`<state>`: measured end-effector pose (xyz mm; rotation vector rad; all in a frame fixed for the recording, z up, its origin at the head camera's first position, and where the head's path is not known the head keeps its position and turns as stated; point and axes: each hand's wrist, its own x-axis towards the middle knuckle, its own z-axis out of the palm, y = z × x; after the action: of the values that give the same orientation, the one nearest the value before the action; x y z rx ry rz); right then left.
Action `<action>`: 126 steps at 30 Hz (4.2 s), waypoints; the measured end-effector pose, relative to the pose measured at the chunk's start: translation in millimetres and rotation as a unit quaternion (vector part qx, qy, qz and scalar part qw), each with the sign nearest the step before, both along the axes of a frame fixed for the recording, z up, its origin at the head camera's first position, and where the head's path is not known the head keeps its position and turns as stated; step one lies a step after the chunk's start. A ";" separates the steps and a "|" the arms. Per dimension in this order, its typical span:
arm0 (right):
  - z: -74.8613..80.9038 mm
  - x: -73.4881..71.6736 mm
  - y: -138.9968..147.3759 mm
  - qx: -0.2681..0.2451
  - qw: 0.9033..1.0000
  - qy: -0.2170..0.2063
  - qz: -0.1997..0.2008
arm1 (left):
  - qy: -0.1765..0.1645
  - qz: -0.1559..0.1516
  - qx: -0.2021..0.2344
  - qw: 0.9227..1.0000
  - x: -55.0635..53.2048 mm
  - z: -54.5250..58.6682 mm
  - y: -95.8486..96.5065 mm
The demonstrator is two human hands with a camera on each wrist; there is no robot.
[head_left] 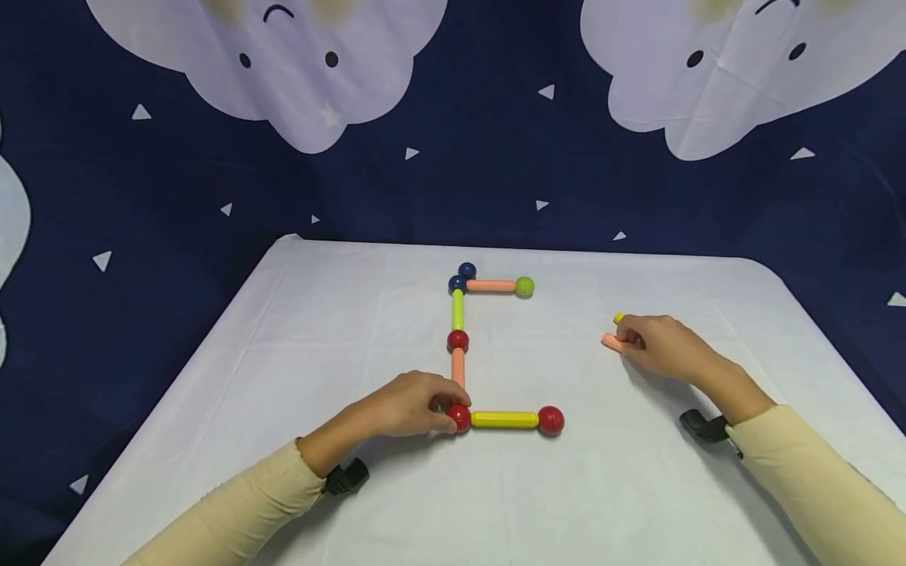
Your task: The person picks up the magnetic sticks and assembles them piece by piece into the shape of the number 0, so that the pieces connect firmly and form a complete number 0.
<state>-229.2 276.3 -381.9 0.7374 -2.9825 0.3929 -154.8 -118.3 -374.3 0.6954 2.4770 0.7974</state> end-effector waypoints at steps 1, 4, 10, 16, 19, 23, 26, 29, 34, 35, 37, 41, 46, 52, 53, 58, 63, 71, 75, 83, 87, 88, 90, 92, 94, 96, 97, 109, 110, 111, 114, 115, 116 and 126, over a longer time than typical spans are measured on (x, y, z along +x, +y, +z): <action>0.5 0.3 -0.4 -0.002 1.000 -0.006 0.000 | 0.001 0.000 0.000 1.000 0.1 0.0 -0.2; 1.1 0.4 -0.5 0.000 1.000 -0.023 -0.006 | 0.003 -0.001 0.000 1.000 -0.2 -0.2 -0.4; 0.2 -1.0 1.2 -0.005 0.999 -0.046 -0.013 | 0.000 0.000 0.000 1.000 -0.5 -0.5 -0.9; 0.7 -0.8 1.6 -0.038 0.997 -0.066 -0.006 | 0.001 -0.002 0.002 1.000 -0.4 -1.1 -1.5; 1.7 -0.8 0.3 -0.063 0.994 -0.088 -0.005 | 0.002 -0.003 0.003 1.000 -0.2 -1.3 -1.6; 2.3 -2.4 -2.9 -0.094 0.988 -0.123 -0.019 | 0.000 -0.003 0.003 1.000 0.3 -1.0 -1.6; 2.4 -4.2 -5.5 -0.111 0.985 -0.131 -0.022 | 0.000 -0.002 0.003 1.000 0.8 -0.4 -1.5; 2.4 -6.0 -7.3 -0.122 0.984 -0.127 -0.021 | 0.002 -0.002 0.003 1.000 0.8 -0.3 -1.5; 3.1 -8.3 -13.4 -0.172 0.969 -0.177 -0.029 | 0.005 -0.006 0.004 1.000 0.3 -0.6 -1.8; 3.5 -8.5 -15.1 -0.185 0.963 -0.193 -0.031 | 0.005 -0.006 0.004 1.000 0.4 -0.6 -1.9; 3.8 -9.0 -18.8 -0.211 0.952 -0.218 -0.031 | 0.005 -0.006 0.004 1.000 0.6 -0.5 -2.0; 4.1 -8.5 -25.7 -0.245 0.938 -0.244 -0.027 | 0.005 -0.005 0.005 1.000 0.8 -0.2 -2.1; 3.7 -5.6 -36.0 -0.287 0.919 -0.270 -0.013 | 0.007 -0.006 0.006 1.000 0.7 -0.2 -2.0; 5.1 -2.9 -51.0 -0.315 0.906 -0.283 -0.009 | 0.010 -0.007 0.005 1.000 1.1 -0.3 -2.7; 5.0 -2.9 -53.2 -0.319 0.905 -0.283 -0.010 | 0.009 -0.007 0.005 1.000 1.1 -0.4 -2.9; 2.2 -0.8 -63.3 -0.334 0.895 -0.295 -0.018 | 0.012 -0.010 0.007 1.000 0.2 -1.4 -3.1; -0.7 6.8 -72.6 -0.340 0.882 -0.325 -0.008 | 0.020 -0.013 0.007 1.000 -1.3 -3.6 -3.5; -3.6 16.6 -79.2 -0.332 0.882 -0.335 -0.022 | 0.013 -0.013 0.011 1.000 -1.7 -2.9 -3.9; -7.7 19.3 -80.1 -0.331 0.880 -0.340 -0.020 | 0.010 -0.012 0.009 1.000 -1.8 -2.8 -3.4; -11.0 21.5 -81.9 -0.342 0.870 -0.356 -0.017 | 0.008 -0.009 0.006 1.000 -1.4 -2.4 -3.2; -12.9 20.4 -81.7 -0.336 0.870 -0.360 -0.019 | 0.007 -0.009 0.007 1.000 -0.8 -1.9 -3.1; -13.3 20.2 -81.7 -0.335 0.870 -0.361 -0.018 | 0.007 -0.010 0.008 1.000 -0.6 -1.7 -3.1; -14.3 19.6 -81.3 -0.329 0.872 -0.362 -0.017 | 0.007 -0.010 0.008 1.000 -0.8 -1.6 -2.9; -14.8 19.2 -80.9 -0.321 0.876 -0.361 -0.013 | 0.007 -0.009 0.009 1.000 -0.9 -1.6 -2.7; -15.2 18.8 -80.6 -0.312 0.879 -0.361 -0.008 | 0.007 -0.009 0.008 1.000 -1.0 -1.6 -2.6; -15.5 18.5 -80.5 -0.303 0.882 -0.362 -0.003 | 0.006 -0.008 0.006 1.000 -0.9 -1.6 -2.8; -15.7 18.3 -80.6 -0.299 0.883 -0.362 0.000 | 0.006 -0.008 0.005 1.000 -0.8 -1.6 -3.0; -15.0 16.4 -81.9 -0.261 0.897 -0.356 -0.002 | 0.009 -0.004 0.000 1.000 0.2 -1.7 -2.5; -14.7 16.2 -81.7 -0.260 0.898 -0.355 -0.004 | 0.010 -0.004 -0.004 1.000 0.1 -2.0 -2.6; -14.3 16.0 -81.4 -0.260 0.899 -0.353 -0.005 | 0.013 -0.004 -0.007 1.000 0.0 -2.0 -2.8; -12.2 15.0 -78.8 -0.262 0.902 -0.343 -0.010 | 0.023 -0.010 -0.021 0.999 -1.0 0.1 -3.8; -11.2 14.6 -77.6 -0.262 0.904 -0.338 -0.012 | 0.029 -0.013 -0.026 0.999 -1.4 1.3 -5.0; -10.2 14.0 -76.2 -0.263 0.905 -0.334 -0.013 | 0.036 -0.014 -0.028 0.999 -1.7 3.2 -6.3; 4.5 1.2 -65.7 -0.256 0.927 -0.274 -0.020 | 0.135 0.031 0.004 0.990 -34.6 20.7 -15.4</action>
<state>-228.0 210.6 -377.4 0.5748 -3.1010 1.5255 -189.4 -133.7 -353.6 0.7785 2.7508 0.7806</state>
